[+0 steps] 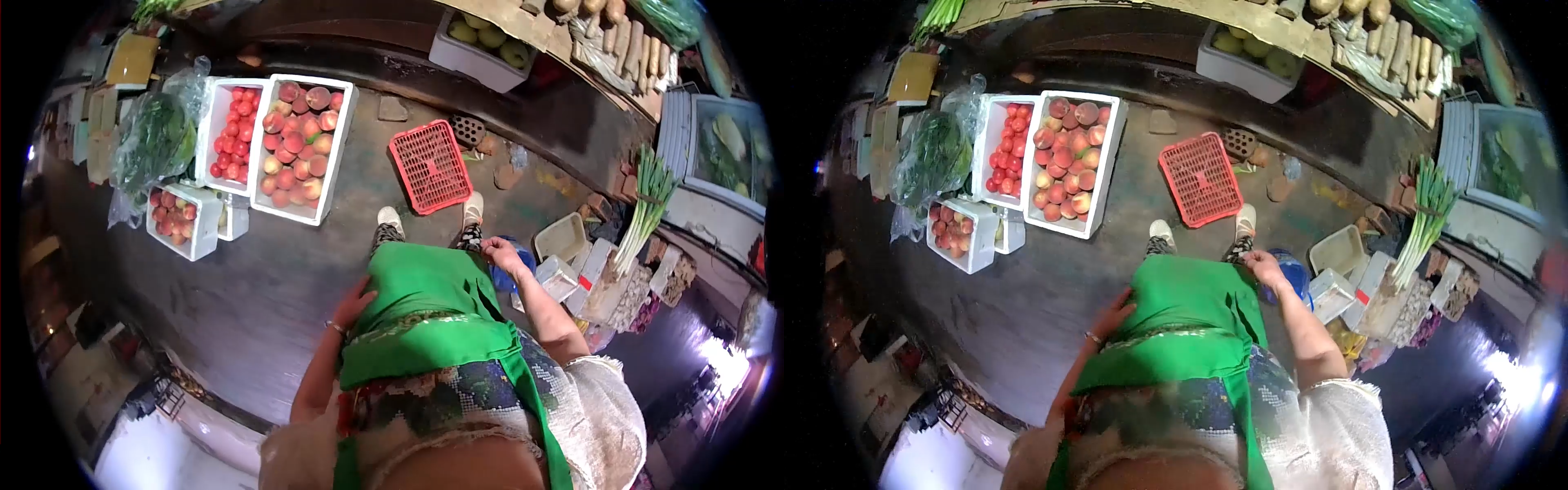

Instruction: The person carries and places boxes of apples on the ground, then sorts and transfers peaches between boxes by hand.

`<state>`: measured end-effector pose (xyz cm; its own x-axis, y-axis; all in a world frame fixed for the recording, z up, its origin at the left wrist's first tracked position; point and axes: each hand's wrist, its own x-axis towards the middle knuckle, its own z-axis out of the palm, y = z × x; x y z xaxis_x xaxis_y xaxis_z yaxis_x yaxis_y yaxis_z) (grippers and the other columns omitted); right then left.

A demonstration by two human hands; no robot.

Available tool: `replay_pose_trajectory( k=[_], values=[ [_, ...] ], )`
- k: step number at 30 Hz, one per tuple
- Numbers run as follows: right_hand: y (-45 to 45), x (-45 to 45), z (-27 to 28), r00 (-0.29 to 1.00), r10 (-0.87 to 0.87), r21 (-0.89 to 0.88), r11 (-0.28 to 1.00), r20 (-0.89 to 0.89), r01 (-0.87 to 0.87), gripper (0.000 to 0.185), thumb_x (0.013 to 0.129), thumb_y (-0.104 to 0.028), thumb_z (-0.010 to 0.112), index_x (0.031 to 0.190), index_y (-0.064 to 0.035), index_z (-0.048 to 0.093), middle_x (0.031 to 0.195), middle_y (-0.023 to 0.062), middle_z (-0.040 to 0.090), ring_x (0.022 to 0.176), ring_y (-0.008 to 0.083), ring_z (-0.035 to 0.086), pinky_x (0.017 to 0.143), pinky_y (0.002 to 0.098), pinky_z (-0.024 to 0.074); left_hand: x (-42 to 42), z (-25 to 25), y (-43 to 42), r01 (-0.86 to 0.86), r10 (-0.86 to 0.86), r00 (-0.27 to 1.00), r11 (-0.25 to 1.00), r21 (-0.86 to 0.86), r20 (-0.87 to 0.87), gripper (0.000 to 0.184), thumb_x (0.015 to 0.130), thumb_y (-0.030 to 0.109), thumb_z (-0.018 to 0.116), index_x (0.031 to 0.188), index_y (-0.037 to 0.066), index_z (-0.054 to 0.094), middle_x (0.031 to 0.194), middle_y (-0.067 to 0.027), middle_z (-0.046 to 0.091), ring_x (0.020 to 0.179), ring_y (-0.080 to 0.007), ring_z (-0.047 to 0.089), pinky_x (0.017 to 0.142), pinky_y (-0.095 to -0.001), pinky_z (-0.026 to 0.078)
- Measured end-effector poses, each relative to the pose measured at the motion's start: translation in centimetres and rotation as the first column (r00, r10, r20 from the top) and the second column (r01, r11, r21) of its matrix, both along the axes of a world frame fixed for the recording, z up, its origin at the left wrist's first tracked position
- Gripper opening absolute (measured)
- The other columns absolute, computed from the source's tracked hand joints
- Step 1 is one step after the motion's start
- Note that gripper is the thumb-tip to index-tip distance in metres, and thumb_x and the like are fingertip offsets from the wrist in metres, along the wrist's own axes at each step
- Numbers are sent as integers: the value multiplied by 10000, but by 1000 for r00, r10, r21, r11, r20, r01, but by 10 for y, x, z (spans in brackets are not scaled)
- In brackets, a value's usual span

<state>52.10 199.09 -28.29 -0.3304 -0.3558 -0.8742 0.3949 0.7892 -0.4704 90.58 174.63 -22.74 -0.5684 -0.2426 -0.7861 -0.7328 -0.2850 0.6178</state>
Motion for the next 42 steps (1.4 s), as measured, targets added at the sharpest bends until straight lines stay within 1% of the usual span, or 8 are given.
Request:
replay_pose_trajectory(
  k=[12, 15, 22, 30, 34, 36, 37, 42],
  values=[
    [-26, -158, -87, 765, 640, 184, 762, -74, -620, 553, 815, -174, 671, 1331, -32, 533, 1174, 159, 662, 1089, 260, 627, 932, 339, 477, -100, -84, 153, 110, -62, 839, 992, -55, 541, 985, 793, 733, 547, 1549, 312, 75, 1462, -367, 274, 1200, -553, 451, 980, -564, 411],
    [-59, -178, -137, 786, 616, 251, 768, -44, -589, 684, 830, -225, 679, 1434, -41, 418, 1368, 200, 537, 1263, 303, 520, 1020, 357, 420, -162, -67, 128, 493, -290, 616, 867, -71, 732, 930, 790, 727, 543, 1537, 301, 191, 1470, -314, 274, 1191, -505, 470, 906, -586, 442],
    [-128, -179, -270, 781, 609, 252, 784, -138, -567, 849, 825, -346, 727, 1487, -23, 304, 1442, 233, 444, 1329, 313, 447, 1051, 368, 384, -140, -91, 118, 444, -195, 690, 874, -195, 697, 802, 787, 611, 612, 1470, 263, 375, 1480, -262, 297, 1164, -482, 460, 927, -586, 415],
    [-136, -149, -414, 988, 146, 163, 977, -60, -134, 1000, 832, -499, 706, 1515, -3, 169, 1540, 226, 269, 1384, 345, 342, 1118, 389, 323, -139, -100, 96, 456, -189, 703, 859, -231, 686, 662, 795, 464, 647, 1399, 246, 486, 1459, -230, 339, 1154, -458, 442, 960, -573, 359],
    [-112, -161, -460, 982, 150, -171, 977, 114, -130, 443, 922, -68, 549, 1350, -1, 458, 1022, 106, 663, 820, 189, 632, 700, 304, 514, -137, -100, 94, 452, -187, 715, 859, -241, 674, 649, 784, 457, 652, 1386, 269, 499, 1476, -227, 316, 1147, -446, 442, 942, -565, 364],
    [-138, -148, -416, 920, 388, 131, 916, -52, -379, 309, 931, -75, 534, 1233, -18, 568, 826, 49, 644, 623, 149, 557, 545, 323, 469, -144, -98, 87, 504, -197, 730, 802, -321, 655, 615, 791, 395, 663, 1350, 179, 522, 1368, -217, 433, 1085, -403, 492, 889, -524, 411],
    [-135, -142, -407, 907, 419, 120, 903, -34, -413, 339, 949, -224, 569, 1212, -12, 607, 982, 141, 700, 831, 231, 659, 776, 375, 511, -147, -96, 82, 499, -193, 736, 803, -327, 649, 615, 791, 395, 663, 1350, 179, 522, 1368, -217, 433, 1085, -403, 492, 889, -524, 411],
    [-155, -92, -348, 995, 82, 140, 986, 52, -88, 334, 925, -97, 605, 1243, 6, 590, 1067, 100, 680, 853, 184, 616, 804, 340, 499, -150, -90, 68, 360, -161, 831, 886, -293, 532, 642, 818, 437, 654, 1390, 197, 485, 1411, -264, 371, 1144, -462, 450, 902, -584, 389]
  ],
)
